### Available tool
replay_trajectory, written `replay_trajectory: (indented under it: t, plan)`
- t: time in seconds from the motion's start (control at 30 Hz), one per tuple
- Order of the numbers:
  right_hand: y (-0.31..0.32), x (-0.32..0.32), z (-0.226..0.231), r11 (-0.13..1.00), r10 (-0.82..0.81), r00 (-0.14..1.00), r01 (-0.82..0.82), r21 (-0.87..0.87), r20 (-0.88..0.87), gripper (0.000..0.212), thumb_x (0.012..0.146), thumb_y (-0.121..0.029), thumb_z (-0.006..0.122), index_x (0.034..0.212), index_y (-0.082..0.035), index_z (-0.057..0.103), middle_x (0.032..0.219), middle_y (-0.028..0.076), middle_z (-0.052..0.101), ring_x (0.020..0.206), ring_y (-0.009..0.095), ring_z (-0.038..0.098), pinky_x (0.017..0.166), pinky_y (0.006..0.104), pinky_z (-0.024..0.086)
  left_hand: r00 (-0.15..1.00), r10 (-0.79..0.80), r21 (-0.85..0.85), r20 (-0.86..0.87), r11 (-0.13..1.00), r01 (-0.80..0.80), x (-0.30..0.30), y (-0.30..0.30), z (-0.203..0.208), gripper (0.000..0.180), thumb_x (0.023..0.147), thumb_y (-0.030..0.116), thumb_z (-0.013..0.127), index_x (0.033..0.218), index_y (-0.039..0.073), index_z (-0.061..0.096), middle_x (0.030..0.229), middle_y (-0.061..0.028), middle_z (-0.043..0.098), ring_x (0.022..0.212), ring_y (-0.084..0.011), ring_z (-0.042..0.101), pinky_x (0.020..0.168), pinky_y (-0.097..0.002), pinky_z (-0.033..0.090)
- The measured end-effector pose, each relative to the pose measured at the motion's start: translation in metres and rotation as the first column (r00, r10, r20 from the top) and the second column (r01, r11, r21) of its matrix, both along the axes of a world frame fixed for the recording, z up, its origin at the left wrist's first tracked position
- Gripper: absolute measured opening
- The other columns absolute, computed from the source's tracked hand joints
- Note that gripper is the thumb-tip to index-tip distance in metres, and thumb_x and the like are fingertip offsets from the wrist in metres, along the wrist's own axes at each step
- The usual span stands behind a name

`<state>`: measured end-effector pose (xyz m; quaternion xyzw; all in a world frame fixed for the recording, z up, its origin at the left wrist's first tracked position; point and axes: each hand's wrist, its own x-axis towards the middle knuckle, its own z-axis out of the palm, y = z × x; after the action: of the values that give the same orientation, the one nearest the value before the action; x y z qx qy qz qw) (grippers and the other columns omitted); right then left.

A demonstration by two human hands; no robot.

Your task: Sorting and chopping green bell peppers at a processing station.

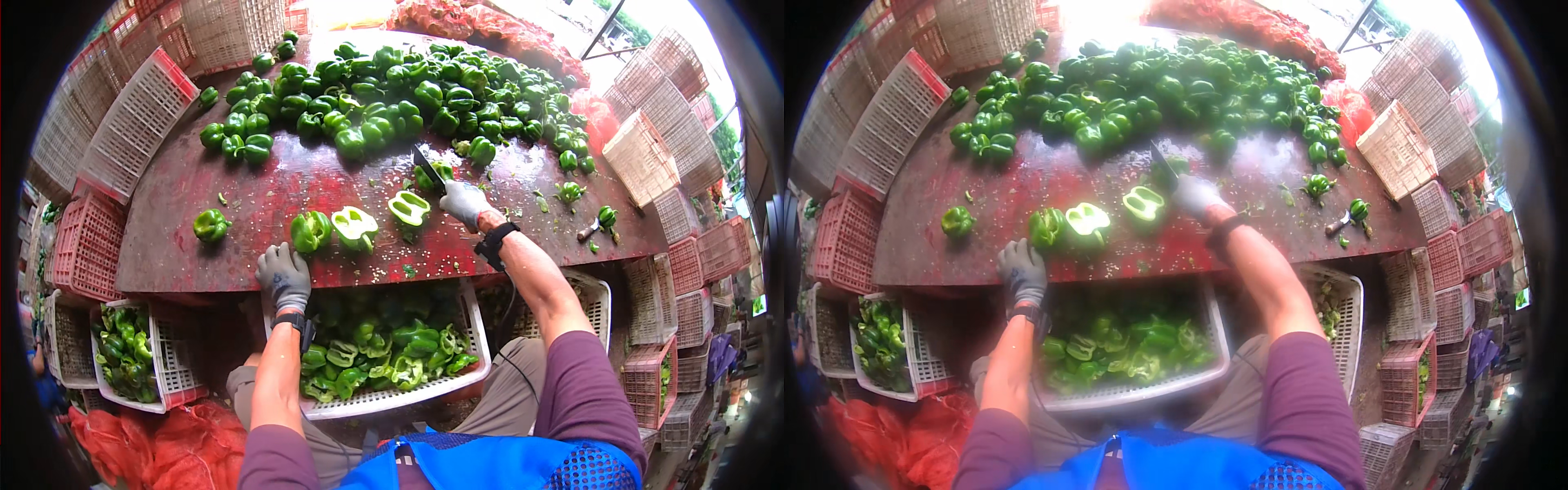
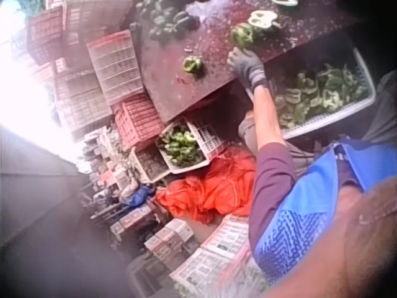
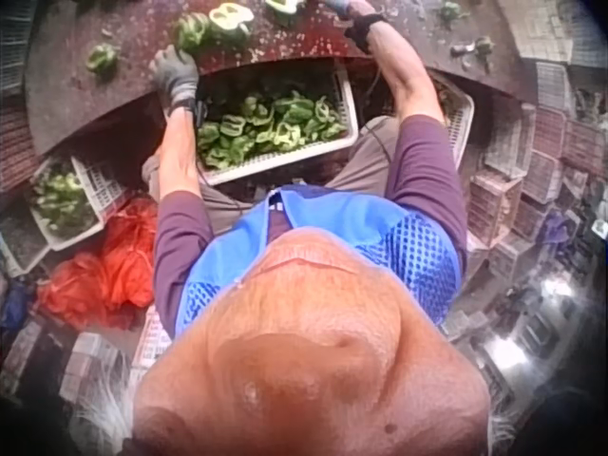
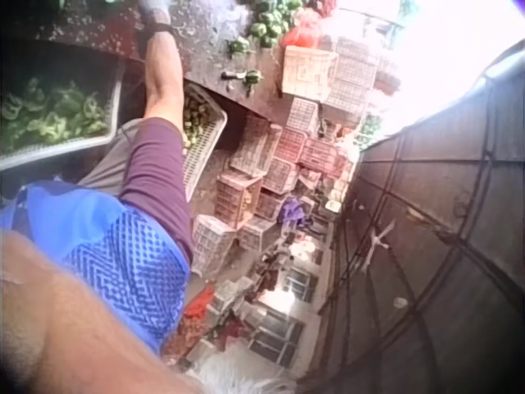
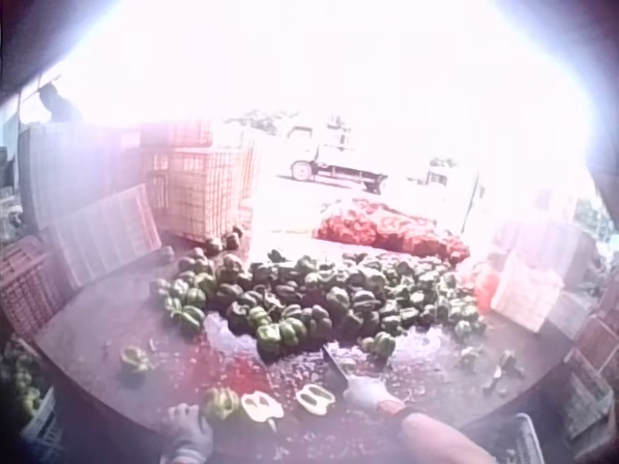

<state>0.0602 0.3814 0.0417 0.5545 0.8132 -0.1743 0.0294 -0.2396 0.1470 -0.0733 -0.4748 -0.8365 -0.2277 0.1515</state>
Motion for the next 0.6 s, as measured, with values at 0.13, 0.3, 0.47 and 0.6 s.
replay_trajectory:
  t: [0.13,0.3,0.47,0.6]
  plan:
    - [0.001,0.0,0.02,0.995,0.087,0.989,-0.079,0.067,-0.116,0.034,0.085,-0.023,0.055,0.108,0.0,0.063,0.095,0.027,0.069,0.092,0.042,0.068,0.083,0.0501,0.052,0.999,0.022,-0.029,0.032,0.999,-0.021,0.0,-0.005,0.004,0.026,0.086,0.027,0.061,0.106,0.011,0.063,0.108,-0.0098,0.059,0.105,-0.0331,0.055,0.087,-0.05,0.044]
    - [0.061,-0.063,0.057,0.895,0.122,0.953,0.014,0.446,-0.276,0.029,0.09,-0.026,0.052,0.111,-0.007,0.059,0.094,0.024,0.07,0.09,0.043,0.067,0.081,0.0524,0.051,0.999,0.025,-0.046,0.03,0.999,-0.024,-0.002,-0.008,0.001,0.029,0.086,0.027,0.061,0.109,0.01,0.063,0.11,-0.0099,0.058,0.107,-0.0331,0.054,0.089,-0.0505,0.043]
    - [0.128,-0.09,0.042,0.848,0.014,0.918,0.199,0.492,-0.396,0.029,0.09,-0.029,0.051,0.112,-0.011,0.058,0.093,0.022,0.07,0.09,0.042,0.068,0.081,0.0524,0.052,0.999,-0.008,-0.031,0.048,0.999,0.009,0.005,0.001,-0.004,0.032,0.085,0.025,0.061,0.113,0.01,0.063,0.112,-0.0106,0.058,0.11,-0.0341,0.052,0.091,-0.0514,0.043]
    - [0.149,-0.079,0.043,0.798,0.001,0.871,0.295,0.525,-0.491,0.029,0.089,-0.033,0.052,0.106,-0.012,0.061,0.087,0.023,0.07,0.088,0.044,0.067,0.08,0.0529,0.051,0.999,-0.002,-0.048,0.054,0.999,0.004,0.001,-0.001,-0.006,0.034,0.084,0.025,0.062,0.114,0.01,0.062,0.113,-0.0108,0.058,0.11,-0.0342,0.052,0.091,-0.0523,0.042]
